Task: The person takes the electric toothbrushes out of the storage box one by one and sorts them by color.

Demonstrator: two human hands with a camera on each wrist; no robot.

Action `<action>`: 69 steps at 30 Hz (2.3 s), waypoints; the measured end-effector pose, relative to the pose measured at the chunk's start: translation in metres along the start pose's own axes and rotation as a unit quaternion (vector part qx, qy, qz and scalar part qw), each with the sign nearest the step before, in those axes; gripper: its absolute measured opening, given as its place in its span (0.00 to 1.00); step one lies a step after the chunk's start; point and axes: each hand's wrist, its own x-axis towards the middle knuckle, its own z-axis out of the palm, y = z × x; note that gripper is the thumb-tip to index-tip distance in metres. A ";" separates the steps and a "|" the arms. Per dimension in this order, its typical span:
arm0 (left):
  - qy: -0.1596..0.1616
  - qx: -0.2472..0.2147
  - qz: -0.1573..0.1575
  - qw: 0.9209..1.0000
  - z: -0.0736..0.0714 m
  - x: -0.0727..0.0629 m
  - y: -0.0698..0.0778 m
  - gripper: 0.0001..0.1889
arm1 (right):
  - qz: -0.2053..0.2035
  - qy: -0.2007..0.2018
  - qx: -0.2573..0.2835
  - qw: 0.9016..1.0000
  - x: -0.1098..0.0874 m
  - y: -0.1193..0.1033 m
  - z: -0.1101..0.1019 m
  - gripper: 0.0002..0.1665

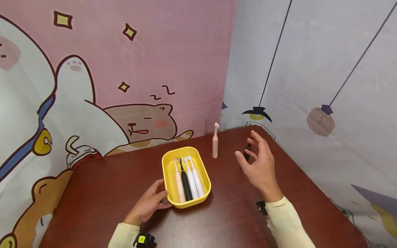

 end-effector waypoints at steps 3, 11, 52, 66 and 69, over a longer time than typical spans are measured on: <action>0.002 -0.003 -0.005 1.000 -0.001 -0.001 -0.001 0.32 | -0.008 -0.026 0.007 1.000 -0.002 -0.009 0.014 0.50; 0.000 -0.009 -0.007 1.000 -0.003 0.000 -0.001 0.33 | 0.006 -0.110 0.041 0.993 -0.004 -0.027 0.069 0.44; -0.013 -0.021 0.007 1.000 -0.003 0.001 0.002 0.31 | 0.097 -0.436 -0.118 0.887 -0.016 -0.040 0.205 0.48; -0.009 -0.045 -0.008 0.999 -0.005 0.004 -0.001 0.32 | 0.251 -0.467 -0.029 0.847 -0.009 -0.051 0.219 0.48; -0.008 -0.045 -0.009 0.999 -0.004 0.003 -0.001 0.32 | 0.260 -0.466 -0.018 0.846 -0.013 -0.049 0.222 0.48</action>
